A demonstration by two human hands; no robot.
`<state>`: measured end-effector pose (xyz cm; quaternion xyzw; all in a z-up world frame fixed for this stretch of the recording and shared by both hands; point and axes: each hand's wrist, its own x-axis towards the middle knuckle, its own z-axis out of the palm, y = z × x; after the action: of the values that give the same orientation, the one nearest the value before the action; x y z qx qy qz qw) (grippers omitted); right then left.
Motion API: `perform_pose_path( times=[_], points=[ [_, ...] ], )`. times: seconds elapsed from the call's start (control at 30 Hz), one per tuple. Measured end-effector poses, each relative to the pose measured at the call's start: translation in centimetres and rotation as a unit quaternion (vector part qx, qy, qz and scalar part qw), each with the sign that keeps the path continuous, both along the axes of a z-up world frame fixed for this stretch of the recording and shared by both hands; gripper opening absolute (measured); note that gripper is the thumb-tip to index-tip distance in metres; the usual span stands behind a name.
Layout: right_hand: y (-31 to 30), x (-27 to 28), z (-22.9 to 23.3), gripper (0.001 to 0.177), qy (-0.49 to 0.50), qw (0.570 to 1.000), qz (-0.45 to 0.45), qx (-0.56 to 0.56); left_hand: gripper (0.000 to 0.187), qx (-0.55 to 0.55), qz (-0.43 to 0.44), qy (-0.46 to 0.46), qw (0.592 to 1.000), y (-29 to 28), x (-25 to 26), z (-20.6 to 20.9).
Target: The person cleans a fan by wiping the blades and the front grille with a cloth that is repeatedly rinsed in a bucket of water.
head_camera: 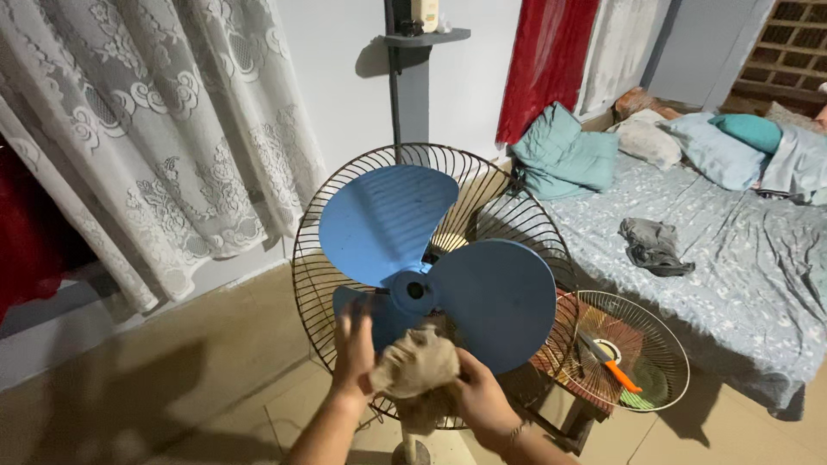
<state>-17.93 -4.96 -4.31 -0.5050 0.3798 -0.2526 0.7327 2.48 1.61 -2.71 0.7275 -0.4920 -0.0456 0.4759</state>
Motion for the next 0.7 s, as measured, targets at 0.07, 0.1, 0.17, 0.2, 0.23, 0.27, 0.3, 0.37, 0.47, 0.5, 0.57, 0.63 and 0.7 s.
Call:
perform_pose_path(
  times=[0.07,0.1,0.17,0.2,0.23,0.27,0.3,0.37,0.47,0.5,0.57,0.63,0.7],
  points=[
    [0.9,-0.2,-0.5,0.054,0.014,0.996,-0.087,0.007,0.111,0.101,-0.006,-0.041,0.994,-0.9,0.4,0.2],
    [0.7,0.2,-0.9,0.049,-0.063,0.992,-0.083,0.068,0.114,0.14,0.005,-0.069,0.988,-1.3,0.5,0.4],
    [0.0,1.1,-2.5,0.044,-0.215,0.956,-0.072,0.187,0.121,0.216,0.028,-0.125,0.968,-2.1,0.3,0.3],
    [-0.6,1.2,-3.8,0.045,-0.264,0.941,-0.04,0.21,0.118,0.158,0.018,-0.135,0.978,-2.2,-0.2,-0.2],
    [-1.6,1.6,-5.2,0.047,-0.313,0.921,-0.005,0.232,0.115,0.101,0.011,-0.144,0.984,-2.2,-0.5,-0.7],
    [-2.8,2.2,-6.6,0.05,-0.361,0.897,0.029,0.253,0.112,0.043,0.004,-0.153,0.987,-2.2,-0.7,-1.1],
    [-4.6,3.5,-8.0,0.045,-0.377,0.887,0.074,0.257,0.111,0.038,0.003,-0.136,0.99,-2.1,-0.8,-1.4],
    [-7.5,6.1,-10.2,0.039,-0.41,0.858,0.164,0.262,0.109,0.026,0.0,-0.103,0.994,-2.0,-1.7,-2.0],
    [-8.5,8.3,-10.6,0.044,-0.344,0.907,0.183,0.158,0.089,0.047,0.034,-0.178,0.982,-1.5,-2.0,-2.1],
    [-8.5,9.4,-10.0,0.044,-0.347,0.908,0.178,0.154,0.089,0.087,0.018,-0.129,0.988,-1.4,-2.0,-2.0],
    [-8.1,10.6,-8.8,0.044,-0.352,0.906,0.178,0.154,0.089,0.164,-0.011,-0.031,0.986,-1.2,-2.3,-1.9],
    [-7.7,11.1,-8.1,0.044,-0.355,0.905,0.176,0.156,0.107,0.06,0.001,-0.082,0.995,-1.0,-3.5,-1.6],
    [-7.7,11.2,-7.5,0.044,-0.352,0.906,0.173,0.158,0.12,-0.001,0.001,-0.099,0.995,-0.6,-4.3,-0.8]
  ],
)
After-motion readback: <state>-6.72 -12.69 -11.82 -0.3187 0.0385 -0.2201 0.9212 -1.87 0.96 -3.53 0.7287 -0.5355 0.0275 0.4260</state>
